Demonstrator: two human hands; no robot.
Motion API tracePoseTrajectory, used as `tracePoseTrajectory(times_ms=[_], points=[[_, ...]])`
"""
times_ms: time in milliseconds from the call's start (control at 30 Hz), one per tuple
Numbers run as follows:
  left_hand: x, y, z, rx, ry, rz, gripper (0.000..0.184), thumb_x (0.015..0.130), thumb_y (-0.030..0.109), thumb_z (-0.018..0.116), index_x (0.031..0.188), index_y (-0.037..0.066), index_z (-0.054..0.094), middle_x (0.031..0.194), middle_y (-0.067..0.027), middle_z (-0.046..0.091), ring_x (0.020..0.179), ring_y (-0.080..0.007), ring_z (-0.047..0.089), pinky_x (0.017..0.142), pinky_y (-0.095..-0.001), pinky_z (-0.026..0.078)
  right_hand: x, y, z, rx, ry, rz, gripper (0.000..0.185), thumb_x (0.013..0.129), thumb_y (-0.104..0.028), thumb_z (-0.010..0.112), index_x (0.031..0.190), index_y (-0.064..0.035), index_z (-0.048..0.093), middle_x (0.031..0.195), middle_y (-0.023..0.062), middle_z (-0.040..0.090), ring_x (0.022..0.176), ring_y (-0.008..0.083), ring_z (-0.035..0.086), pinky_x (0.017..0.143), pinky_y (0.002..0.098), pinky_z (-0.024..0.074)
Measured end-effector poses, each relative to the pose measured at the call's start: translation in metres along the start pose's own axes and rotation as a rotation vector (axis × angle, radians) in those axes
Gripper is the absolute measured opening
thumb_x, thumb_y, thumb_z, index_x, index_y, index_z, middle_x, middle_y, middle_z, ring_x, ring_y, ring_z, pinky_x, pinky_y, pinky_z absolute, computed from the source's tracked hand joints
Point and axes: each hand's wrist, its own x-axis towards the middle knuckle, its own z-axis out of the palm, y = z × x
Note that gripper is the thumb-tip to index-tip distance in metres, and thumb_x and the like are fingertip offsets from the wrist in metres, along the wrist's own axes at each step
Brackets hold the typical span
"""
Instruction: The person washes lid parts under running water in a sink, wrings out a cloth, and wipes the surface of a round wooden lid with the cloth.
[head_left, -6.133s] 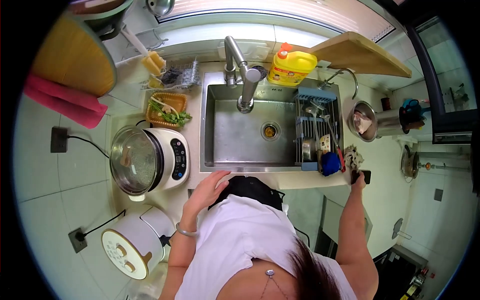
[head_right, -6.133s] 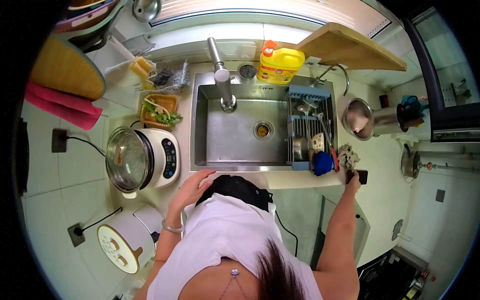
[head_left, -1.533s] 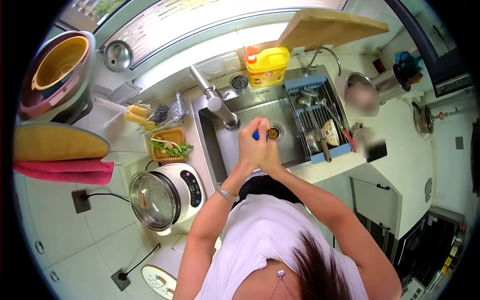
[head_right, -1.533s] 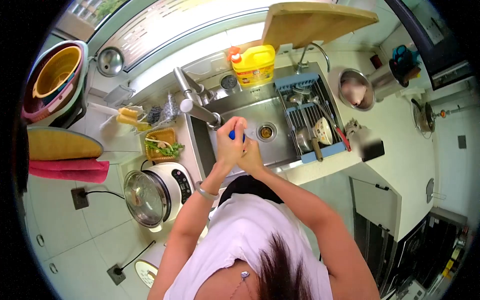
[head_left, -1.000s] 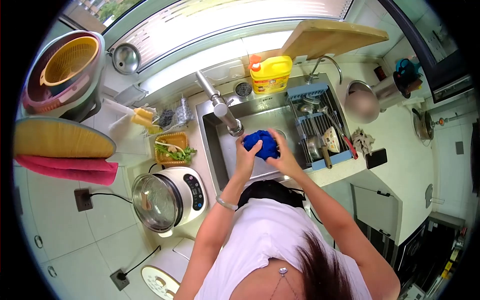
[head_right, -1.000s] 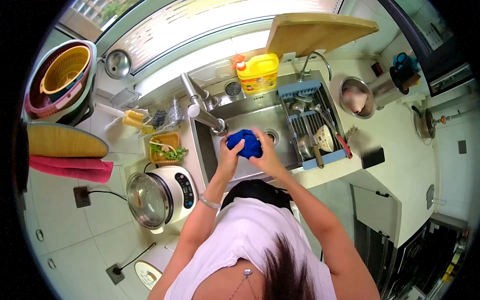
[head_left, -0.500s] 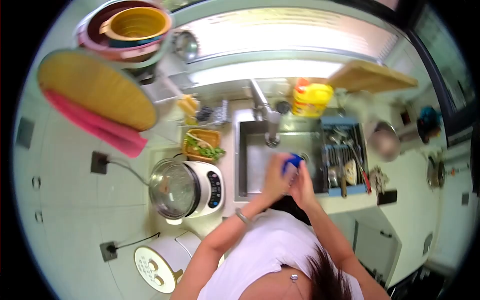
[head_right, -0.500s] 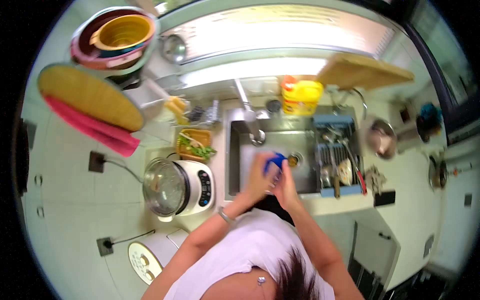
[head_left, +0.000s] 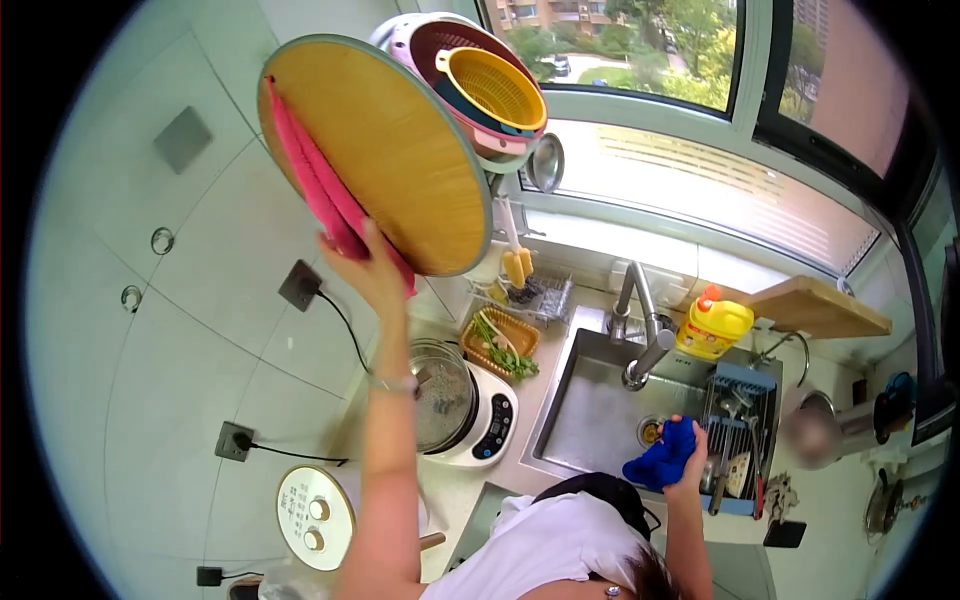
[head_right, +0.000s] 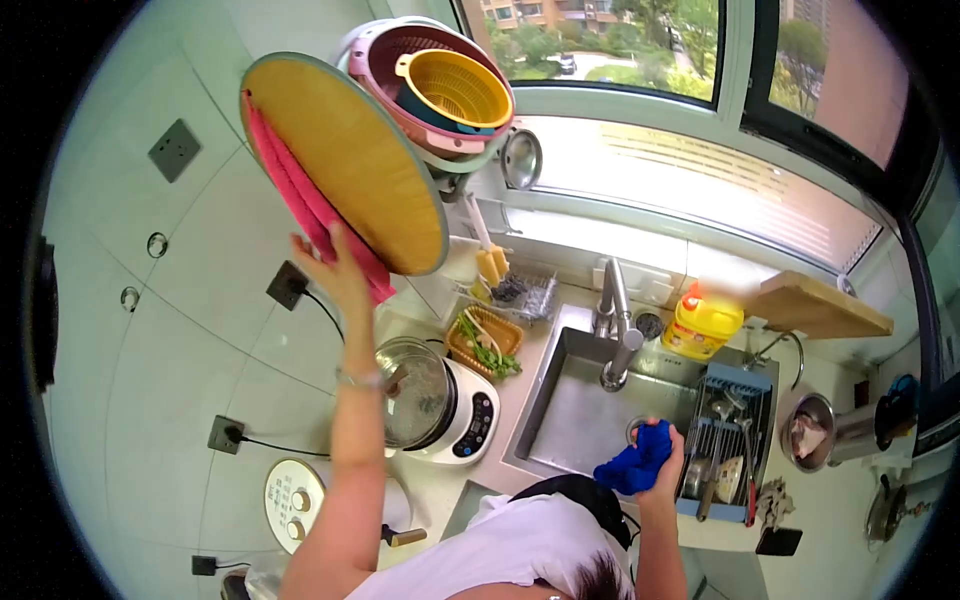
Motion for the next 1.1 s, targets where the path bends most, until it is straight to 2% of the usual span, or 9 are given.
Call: tracePoseTrajectory(times_ms=[167, 300, 400, 500, 600, 667, 800, 933, 1100], points=[[0.110, -0.034, -0.008, 0.177, -0.333, -0.050, 0.056, 0.095, 0.032, 0.059, 0.133, -0.007, 0.047, 0.128, -0.0270, 0.054, 0.121, -0.0392, 0.051, 0.104, -0.0418, 0.038, -0.005, 0.005, 0.002, 0.023, -0.024, 0.034, 0.033, 0.091, -0.034, 0.052, 0.110, -0.0090, 0.060, 0.095, 0.0121, 0.065, 0.086, 0.0220, 0.061, 0.071, 0.0316, 0.0489], [0.229, 0.027, -0.018, -0.079, 0.454, 0.339, 0.028, 0.095, 0.018, 0.055, 0.111, -0.005, 0.059, 0.109, -0.0217, 0.064, 0.098, -0.0325, 0.062, 0.085, -0.0406, 0.050, -0.030, -0.004, 0.062, -0.236, -0.257, -0.005, 0.058, 0.082, -0.021, 0.052, 0.138, -0.0086, 0.043, 0.124, 0.0168, 0.056, 0.092, 0.0281, 0.062, 0.076, 0.0399, 0.0537], [0.235, 0.121, -0.037, -0.518, 0.016, 0.269, 0.016, 0.094, 0.013, 0.056, 0.102, 0.000, 0.060, 0.098, -0.0125, 0.064, 0.088, -0.0220, 0.062, 0.075, -0.0364, 0.054, -0.031, -0.006, 0.108, -0.376, -0.392, 0.043, 0.047, 0.076, -0.013, 0.051, 0.119, 0.0005, 0.061, 0.113, 0.0139, 0.062, 0.097, 0.0262, 0.065, 0.083, 0.0332, 0.0533], [0.286, 0.101, -0.032, 0.186, -0.234, 0.757, 0.022, 0.093, 0.021, 0.059, 0.102, 0.001, 0.064, 0.087, -0.0124, 0.067, 0.084, -0.0247, 0.064, 0.070, -0.0376, 0.053, -0.013, 0.001, 0.142, -0.389, -0.552, 0.071, 0.045, 0.074, -0.009, 0.051, 0.117, 0.0020, 0.061, 0.109, 0.0122, 0.064, 0.097, 0.0253, 0.065, 0.086, 0.0335, 0.0524], [0.313, 0.106, -0.021, 0.329, -0.302, 0.386, 0.032, 0.093, 0.025, 0.058, 0.109, -0.003, 0.062, 0.096, -0.0175, 0.069, 0.088, -0.0287, 0.066, 0.075, -0.0396, 0.051, -0.004, 0.006, 0.181, -0.381, -0.663, 0.140, 0.039, 0.078, -0.009, 0.052, 0.115, 0.0017, 0.062, 0.106, 0.0121, 0.064, 0.095, 0.0230, 0.065, 0.085, 0.0330, 0.0527], [0.338, 0.111, -0.027, -0.174, 0.341, 0.230, 0.038, 0.094, 0.027, 0.057, 0.113, -0.005, 0.060, 0.105, -0.0204, 0.067, 0.093, -0.0298, 0.066, 0.081, -0.0409, 0.049, 0.000, 0.010, 0.203, -0.406, -0.743, 0.104, 0.036, 0.088, -0.017, 0.055, 0.119, 0.0005, 0.060, 0.101, 0.0104, 0.064, 0.090, 0.0192, 0.064, 0.081, 0.0301, 0.0523], [0.363, 0.093, -0.070, 0.059, 0.324, 0.396, 0.045, 0.092, 0.034, 0.062, 0.119, -0.002, 0.059, 0.107, -0.0144, 0.068, 0.097, -0.0259, 0.065, 0.086, -0.0350, 0.048, -0.003, 0.005, 0.270, -0.419, -0.667, 0.062, 0.050, 0.096, -0.038, 0.059, 0.130, -0.0016, 0.054, 0.104, 0.0087, 0.065, 0.093, 0.0158, 0.062, 0.082, 0.0265, 0.0490], [0.241, 0.110, -0.130, 0.723, -0.172, 0.569, 0.041, 0.096, 0.031, 0.055, 0.122, -0.001, 0.057, 0.115, -0.0249, 0.062, 0.108, -0.0423, 0.057, 0.091, -0.0445, 0.045, 0.047, 0.034, 0.315, -0.588, -0.575, -0.356, 0.065, 0.091, -0.037, 0.067, 0.140, -0.0004, 0.044, 0.109, 0.0102, 0.064, 0.105, 0.0133, 0.057, 0.089, 0.0245, 0.0442], [0.104, 0.028, -0.179, 0.842, -0.739, -0.054, 0.035, 0.089, 0.018, 0.059, 0.119, 0.000, 0.059, 0.115, -0.0251, 0.062, 0.108, -0.0419, 0.058, 0.092, -0.0456, 0.047, 0.053, 0.036, 0.354, -0.644, -0.642, -0.337, 0.057, 0.089, -0.040, 0.067, 0.126, 0.0007, 0.051, 0.088, 0.0105, 0.067, 0.069, 0.0193, 0.064, 0.066, 0.0315, 0.0511]])
